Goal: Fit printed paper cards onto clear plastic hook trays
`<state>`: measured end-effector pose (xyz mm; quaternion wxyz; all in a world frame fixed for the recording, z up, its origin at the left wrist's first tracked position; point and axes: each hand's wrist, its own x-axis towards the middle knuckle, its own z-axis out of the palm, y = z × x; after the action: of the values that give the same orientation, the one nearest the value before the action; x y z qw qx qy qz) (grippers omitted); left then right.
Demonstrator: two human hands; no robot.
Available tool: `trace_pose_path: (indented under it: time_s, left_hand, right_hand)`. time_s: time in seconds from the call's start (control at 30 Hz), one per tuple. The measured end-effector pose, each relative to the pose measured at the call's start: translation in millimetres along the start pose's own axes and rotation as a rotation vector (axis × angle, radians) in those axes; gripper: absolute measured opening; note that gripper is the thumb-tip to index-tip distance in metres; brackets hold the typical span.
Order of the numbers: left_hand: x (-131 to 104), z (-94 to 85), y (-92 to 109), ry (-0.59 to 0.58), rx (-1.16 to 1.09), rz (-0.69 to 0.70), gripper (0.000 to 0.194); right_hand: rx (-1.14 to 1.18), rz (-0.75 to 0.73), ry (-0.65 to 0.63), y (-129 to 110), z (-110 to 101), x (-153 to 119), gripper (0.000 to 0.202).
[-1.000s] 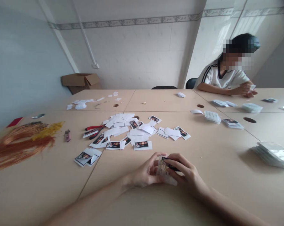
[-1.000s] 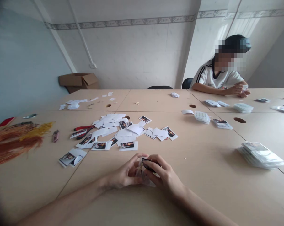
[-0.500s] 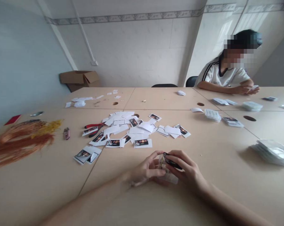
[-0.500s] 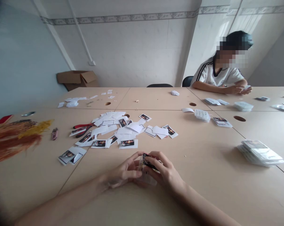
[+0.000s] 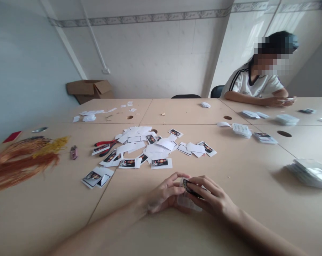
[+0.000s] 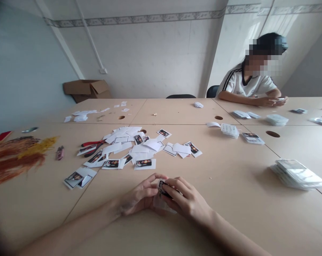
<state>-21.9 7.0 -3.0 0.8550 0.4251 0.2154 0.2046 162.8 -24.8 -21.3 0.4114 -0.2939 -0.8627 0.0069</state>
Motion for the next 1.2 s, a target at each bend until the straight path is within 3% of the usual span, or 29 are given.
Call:
trace_pose_path:
  time_s: [0.43,1.2]
  left_hand:
    - [-0.9,1.0,-1.3,0.034,0.033,0.009,0.03]
    - [2.1,-3.9,-2.2,-0.024,0.021,-0.017,0.03]
  right_hand:
    - [-0.043,-0.016,-0.013,-0.9,-0.9,1.9,0.034]
    - [-0.044,-0.012,-0.006,-1.6,1.4,2.9,0.028]
